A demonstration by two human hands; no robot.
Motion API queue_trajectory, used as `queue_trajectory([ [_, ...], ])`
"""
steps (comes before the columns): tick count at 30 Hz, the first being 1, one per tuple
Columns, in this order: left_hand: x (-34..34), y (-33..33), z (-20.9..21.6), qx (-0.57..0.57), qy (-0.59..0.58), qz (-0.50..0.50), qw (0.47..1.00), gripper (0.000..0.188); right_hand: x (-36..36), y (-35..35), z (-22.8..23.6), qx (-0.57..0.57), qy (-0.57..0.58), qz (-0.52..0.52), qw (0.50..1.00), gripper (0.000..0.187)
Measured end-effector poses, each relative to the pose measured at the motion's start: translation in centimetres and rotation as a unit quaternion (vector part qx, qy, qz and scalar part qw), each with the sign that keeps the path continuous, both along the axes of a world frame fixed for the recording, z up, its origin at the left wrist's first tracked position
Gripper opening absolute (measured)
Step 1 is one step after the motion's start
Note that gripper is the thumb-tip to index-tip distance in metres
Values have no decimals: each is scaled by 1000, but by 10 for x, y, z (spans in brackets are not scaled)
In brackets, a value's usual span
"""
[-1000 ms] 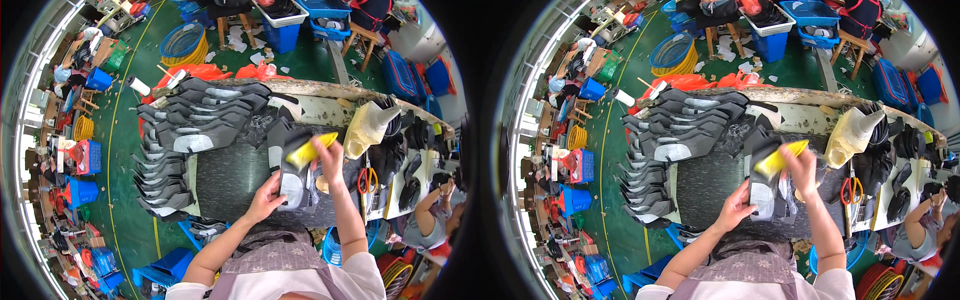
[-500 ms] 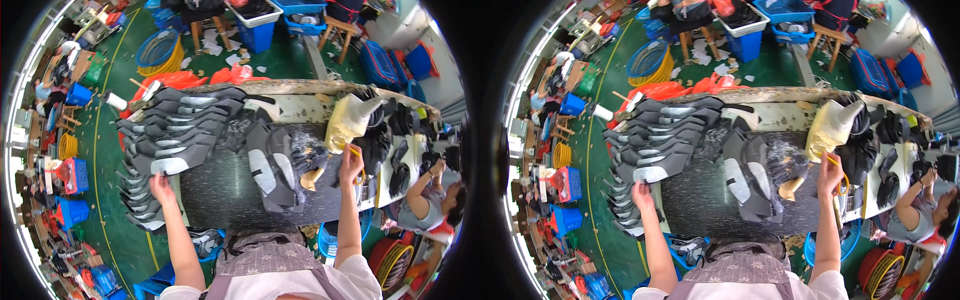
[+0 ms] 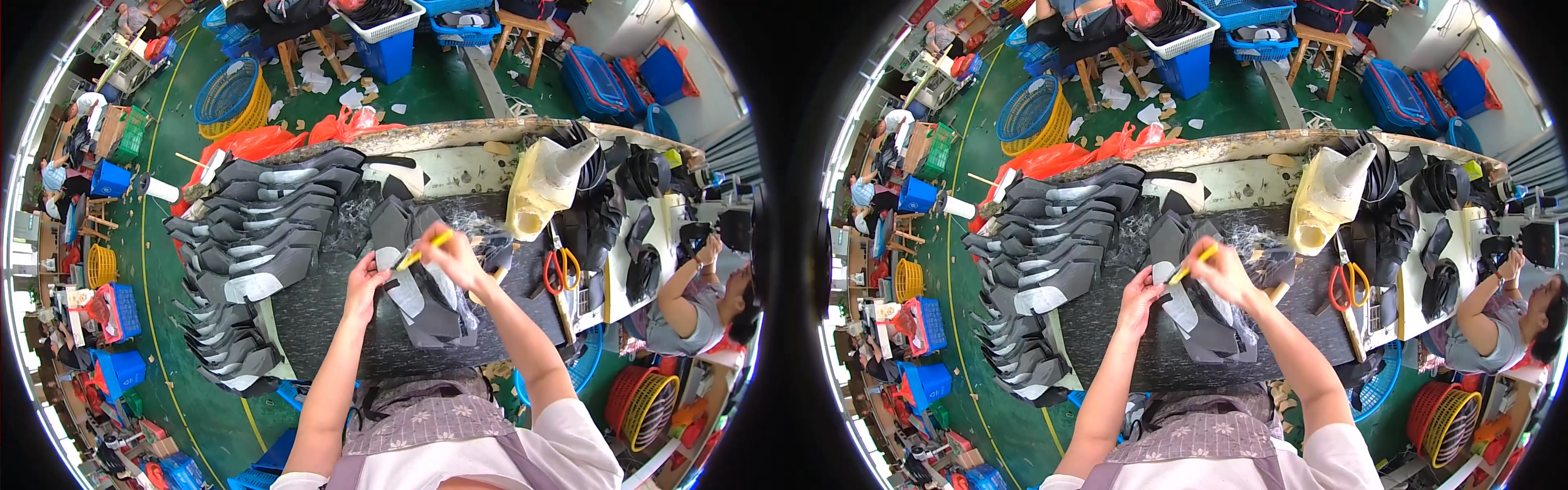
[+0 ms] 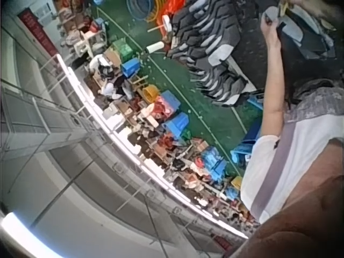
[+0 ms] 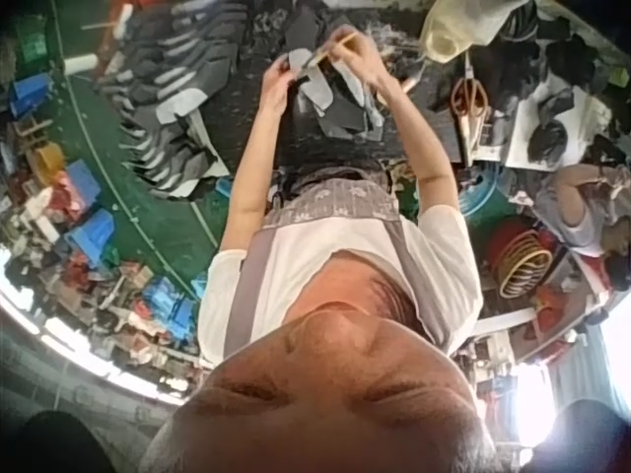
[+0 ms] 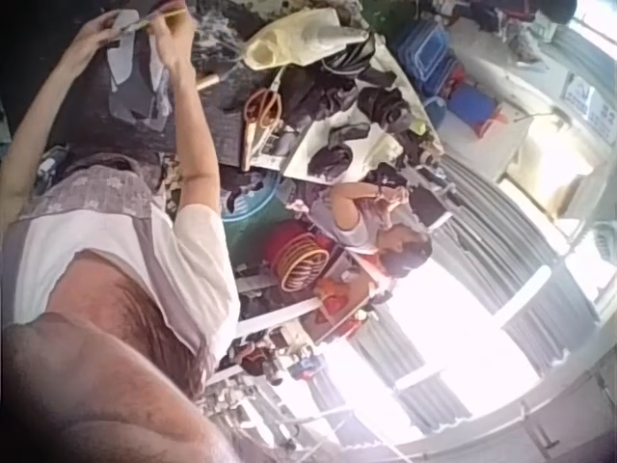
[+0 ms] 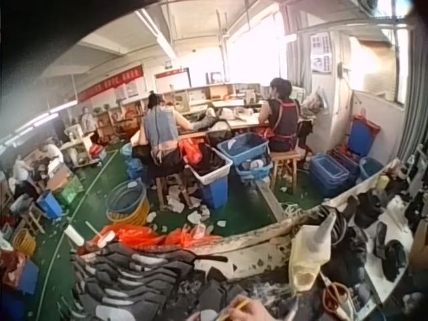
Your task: Applying glue to shoe upper components using a brush at a manufacturing workstation.
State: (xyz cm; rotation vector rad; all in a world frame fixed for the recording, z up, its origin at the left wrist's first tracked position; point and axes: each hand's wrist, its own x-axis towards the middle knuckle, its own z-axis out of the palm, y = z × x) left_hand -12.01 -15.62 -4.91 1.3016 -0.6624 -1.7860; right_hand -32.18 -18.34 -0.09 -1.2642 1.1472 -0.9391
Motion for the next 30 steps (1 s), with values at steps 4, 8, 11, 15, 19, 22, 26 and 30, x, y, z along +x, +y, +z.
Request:
queue_trajectory([
  [4,-2,-3,3,45,29,-2,999,56,13,-50,-27,-37,2,-205,978,20],
  [8,-3,-6,-2,48,47,15,998,55,9,5,-39,-10,69,-153,986,20],
  [11,0,0,-7,-29,22,53,998,57,-18,81,-19,-166,30,-56,984,11],
  [15,-13,6,19,-106,-7,51,993,63,-63,126,-22,-97,130,-76,984,11],
  [19,-18,8,28,-169,-70,58,981,63,-52,115,13,-201,71,-76,974,15],
  [22,-18,10,25,-165,-60,65,982,62,-49,129,-9,-245,135,15,960,14],
  [26,-11,11,22,-124,-21,53,991,49,-60,130,-25,98,200,-146,964,26],
  [30,-4,6,30,-42,91,27,995,40,-8,72,23,105,97,-127,982,27],
])
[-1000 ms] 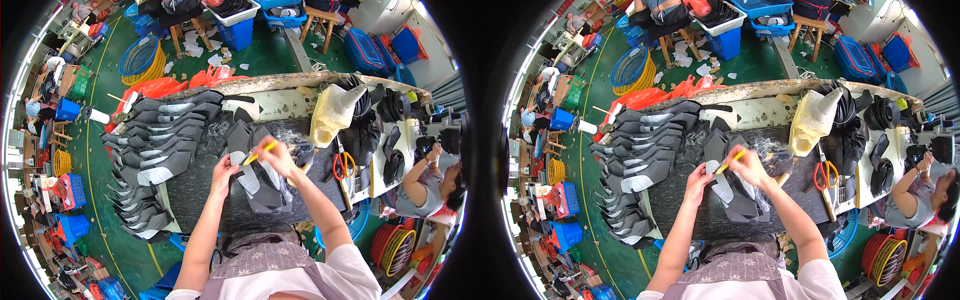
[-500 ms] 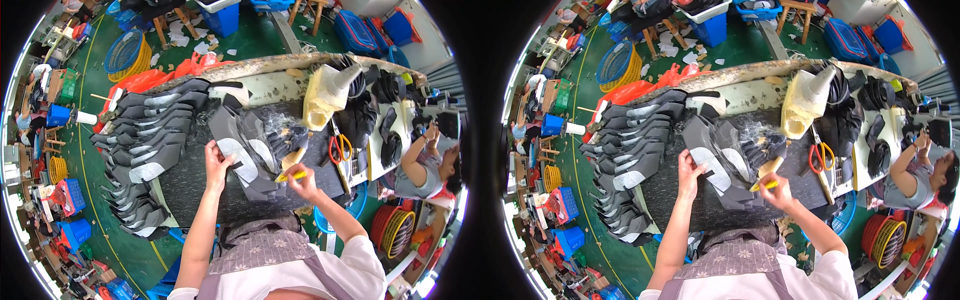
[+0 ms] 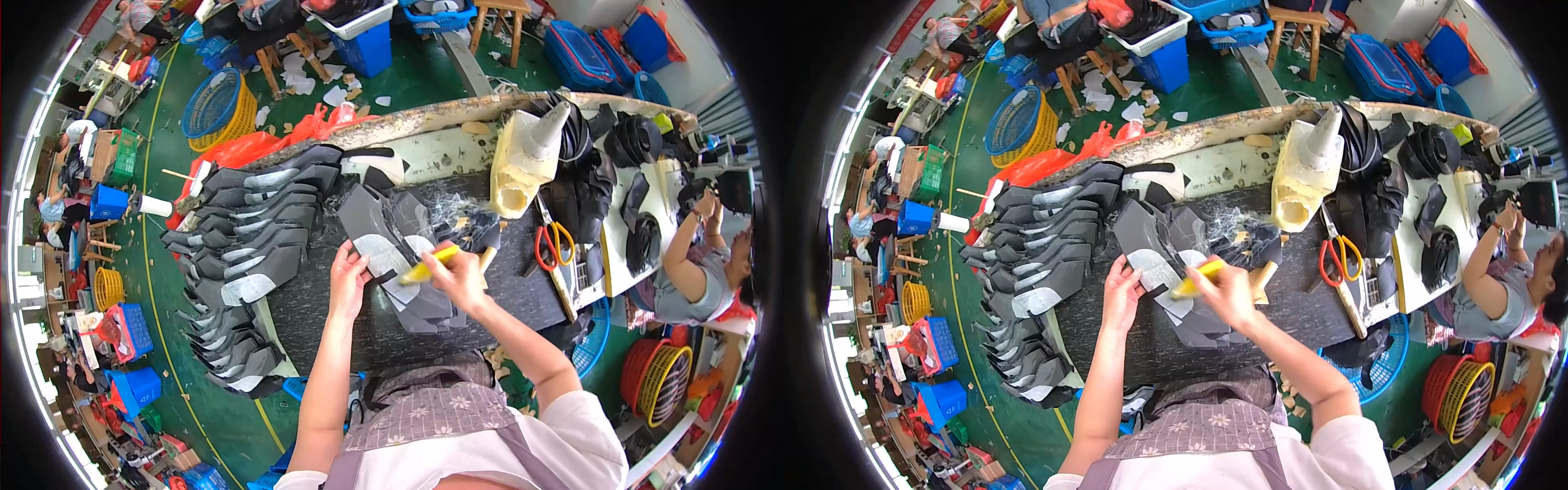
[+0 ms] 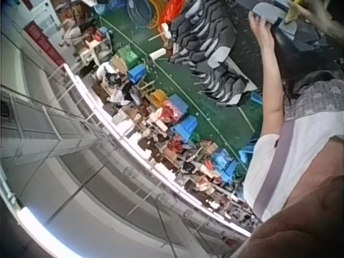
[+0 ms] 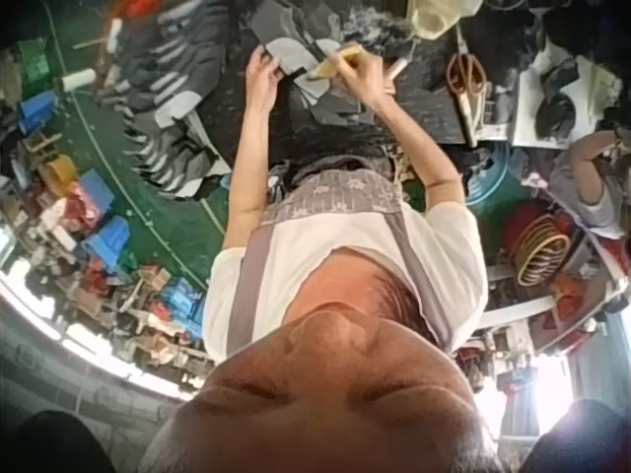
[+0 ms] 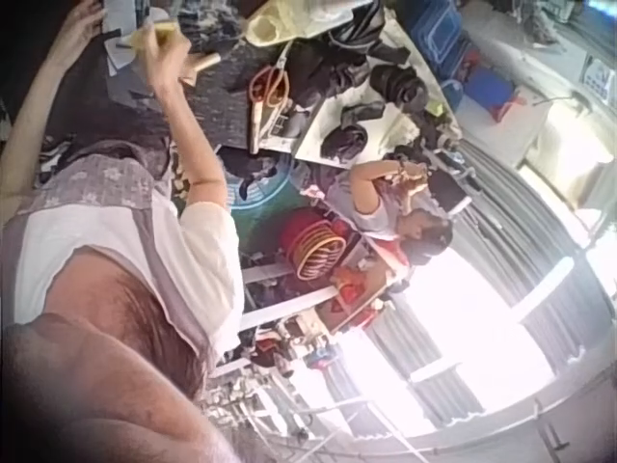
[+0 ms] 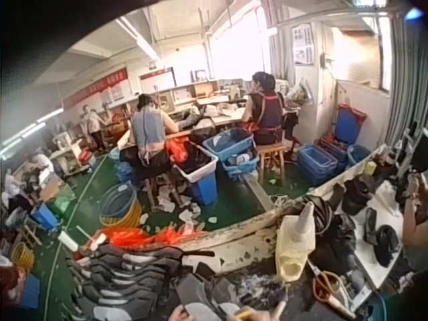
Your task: Applying glue to shoe upper components using a brush at a manufacturing workstation.
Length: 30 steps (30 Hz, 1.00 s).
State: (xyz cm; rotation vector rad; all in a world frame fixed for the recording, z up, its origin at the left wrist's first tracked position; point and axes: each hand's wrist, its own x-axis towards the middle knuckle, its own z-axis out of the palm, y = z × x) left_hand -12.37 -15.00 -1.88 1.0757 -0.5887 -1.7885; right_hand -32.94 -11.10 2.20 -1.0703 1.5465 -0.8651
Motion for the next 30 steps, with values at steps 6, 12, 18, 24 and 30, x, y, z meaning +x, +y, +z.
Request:
queue_trajectory([
  [6,2,7,-10,-46,71,29,996,41,-3,24,-23,-374,84,239,892,27],
  [12,7,20,9,-79,78,64,992,39,1,-13,14,-99,-160,-76,979,19],
  [18,38,93,9,-18,77,105,991,52,-2,-46,-34,-75,-76,-63,992,19],
  [24,151,99,57,-82,41,419,903,44,-12,-33,-37,-117,-135,-38,983,16],
  [30,234,77,-52,-74,-335,511,788,64,-45,-21,-10,-230,-64,-187,953,17],
])
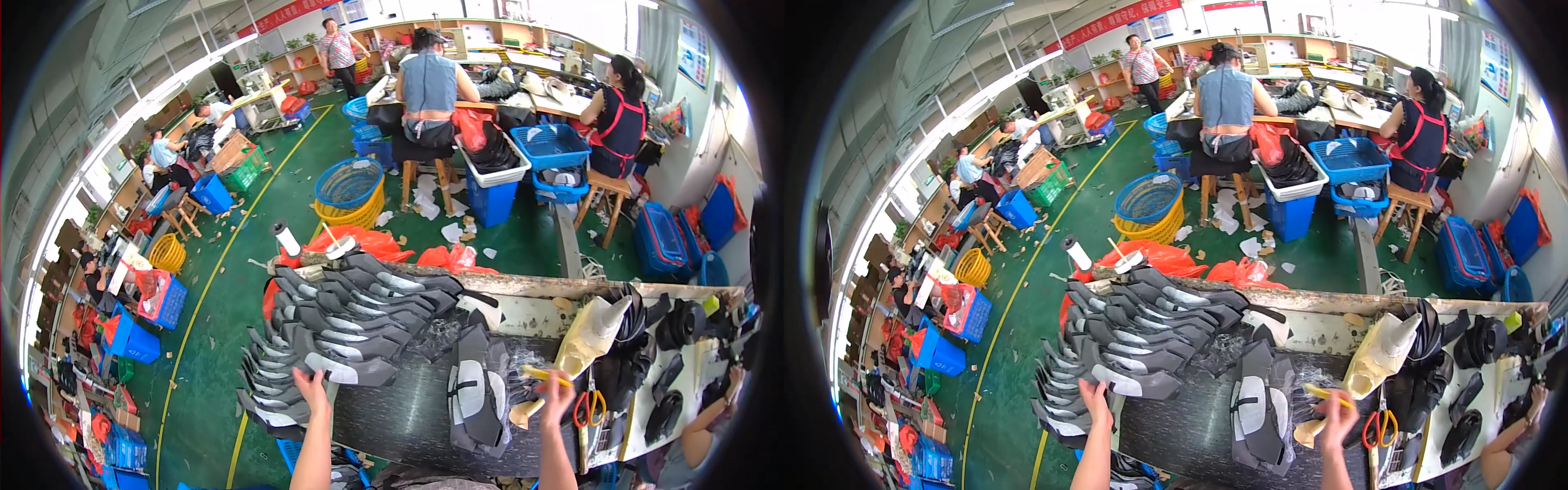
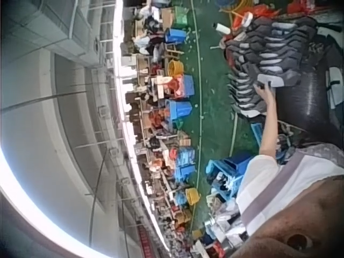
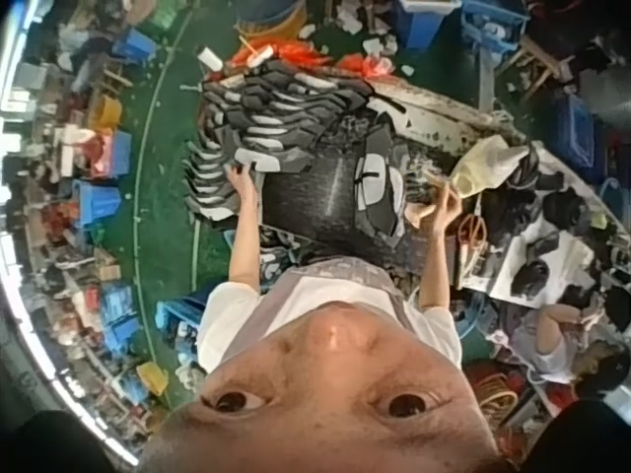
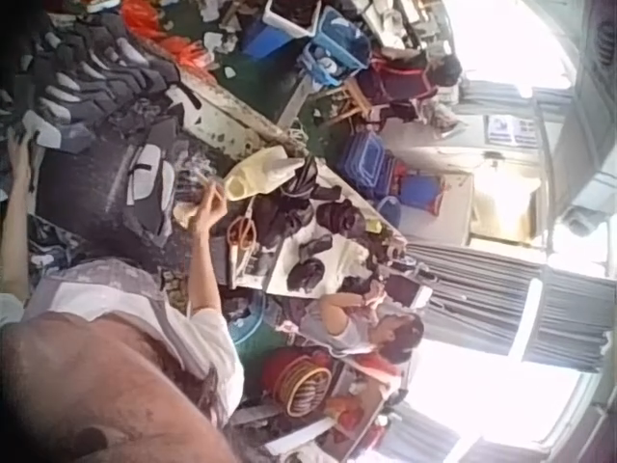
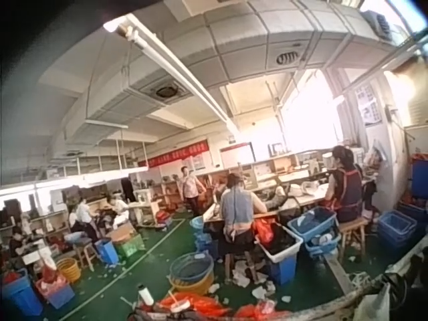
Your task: Applying glue to shoe upper components using a brush at a manufacturing workstation.
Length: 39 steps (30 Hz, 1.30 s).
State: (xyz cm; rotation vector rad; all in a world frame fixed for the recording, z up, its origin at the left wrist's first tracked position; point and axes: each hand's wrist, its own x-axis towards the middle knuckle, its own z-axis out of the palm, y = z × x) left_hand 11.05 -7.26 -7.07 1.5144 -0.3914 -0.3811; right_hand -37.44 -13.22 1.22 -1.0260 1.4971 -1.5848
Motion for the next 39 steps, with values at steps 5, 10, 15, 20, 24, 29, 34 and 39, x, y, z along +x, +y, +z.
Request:
queue_trajectory([
  [5,-120,1,67,137,-282,-250,916,39,-97,6,-22,15,342,-72,937,15],
  [10,-216,-36,5,87,34,-499,861,40,-102,-5,-14,26,381,-60,922,14],
  [15,-246,-68,7,123,91,-544,825,48,-120,11,-37,175,30,-160,971,32],
  [20,-234,-85,8,154,171,-535,813,48,0,-11,-5,85,-145,121,978,20],
  [24,-238,-84,5,187,182,-530,807,49,40,-38,-36,124,-124,217,960,17],
  [29,-247,-80,16,186,224,-518,804,68,46,-90,-66,85,51,114,989,21],
  [34,-240,-83,10,198,264,-508,796,65,34,-20,-51,124,55,196,971,20],
  [39,-237,-92,7,156,293,-567,754,47,-18,77,-45,99,149,272,946,15],
])
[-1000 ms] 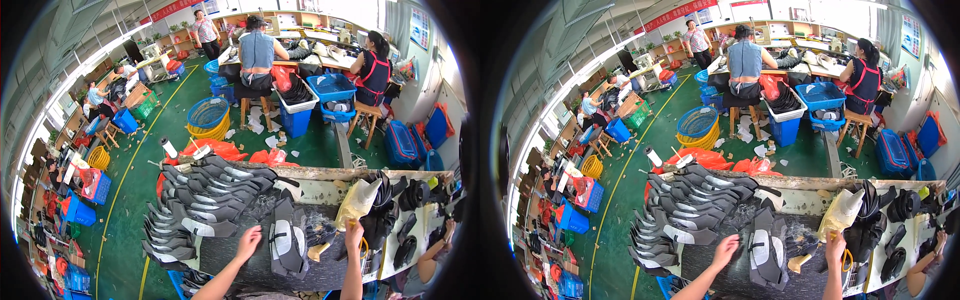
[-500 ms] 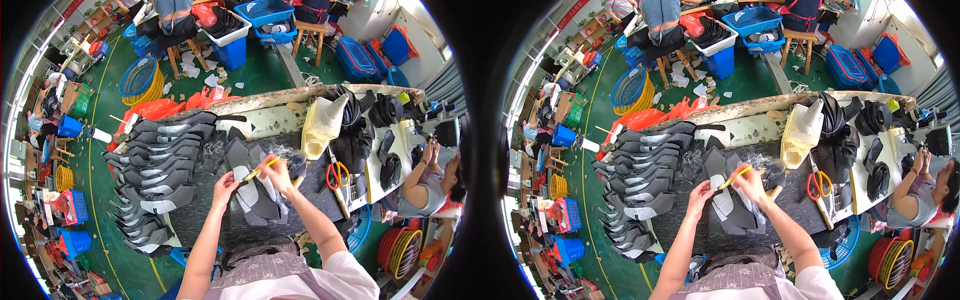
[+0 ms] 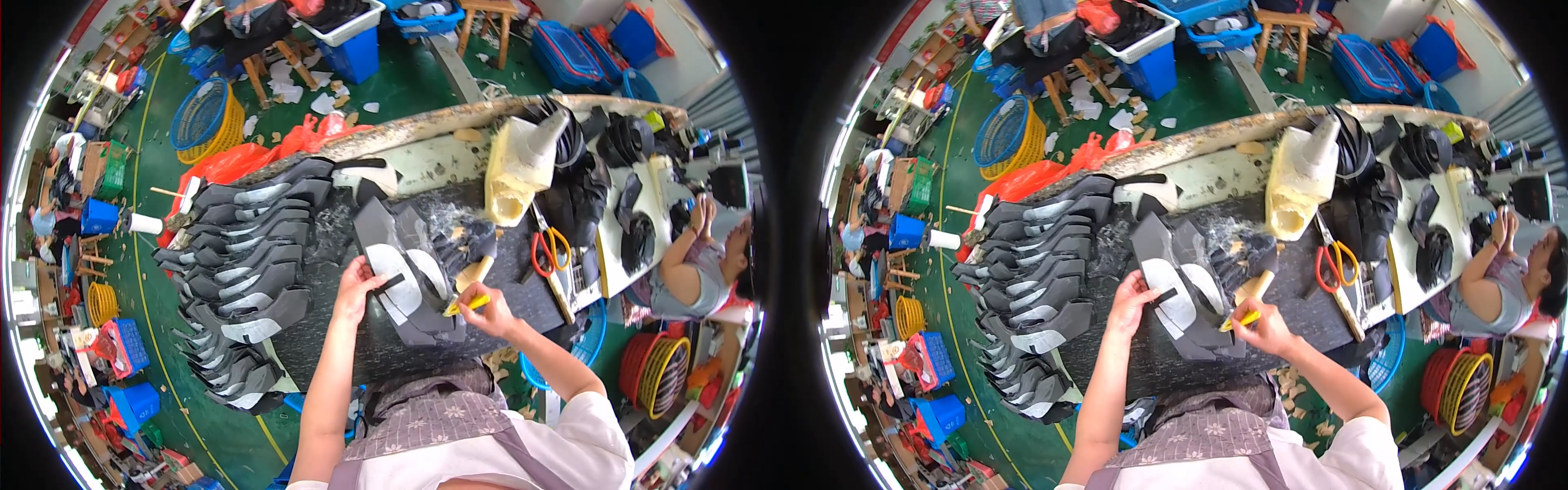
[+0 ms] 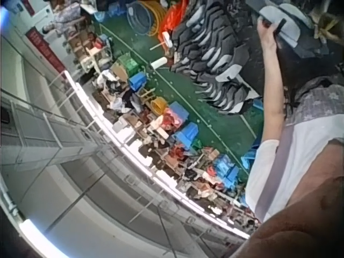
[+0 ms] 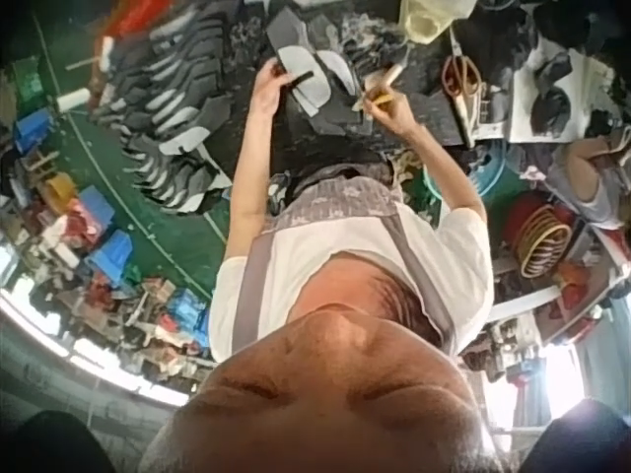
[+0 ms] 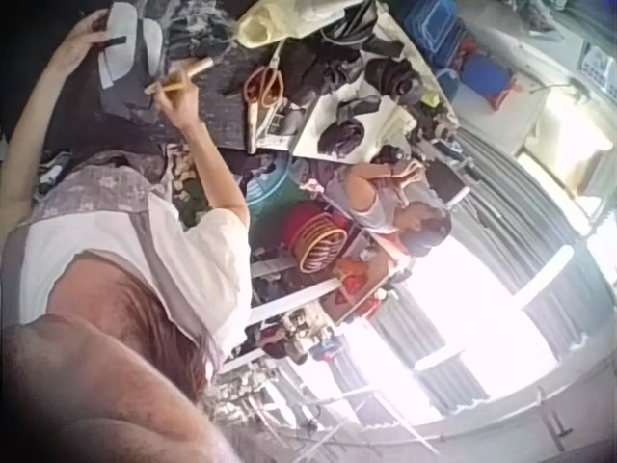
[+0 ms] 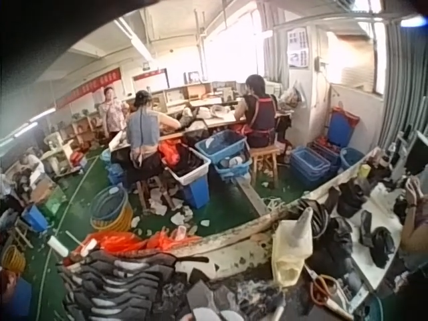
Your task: Applying glue to shoe upper components using a brush at a manufacturing workstation.
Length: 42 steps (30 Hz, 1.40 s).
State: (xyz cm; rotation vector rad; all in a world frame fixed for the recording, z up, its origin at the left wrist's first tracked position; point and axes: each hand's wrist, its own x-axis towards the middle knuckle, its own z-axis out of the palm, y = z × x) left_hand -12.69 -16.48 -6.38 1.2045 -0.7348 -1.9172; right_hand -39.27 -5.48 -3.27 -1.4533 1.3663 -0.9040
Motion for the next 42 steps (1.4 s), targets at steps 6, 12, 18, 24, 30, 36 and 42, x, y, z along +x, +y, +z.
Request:
queue_trajectory([
  [6,-15,7,42,-105,-74,-7,992,52,5,3,30,-68,-97,-56,991,17],
  [12,-29,21,45,-78,14,7,997,55,5,7,6,139,-16,-106,984,24],
  [18,-23,15,31,45,138,39,989,44,56,-121,24,53,-209,-178,960,23],
  [24,-22,16,8,55,171,40,983,43,67,-174,2,-105,-28,-18,994,22],
  [30,-14,26,12,40,155,72,985,47,37,-123,29,77,-210,-96,970,20],
  [36,-35,47,16,-27,76,73,994,59,56,-141,16,69,-130,-61,987,15],
  [42,22,121,90,-86,152,175,969,54,27,-101,1,28,-134,-96,986,15],
])
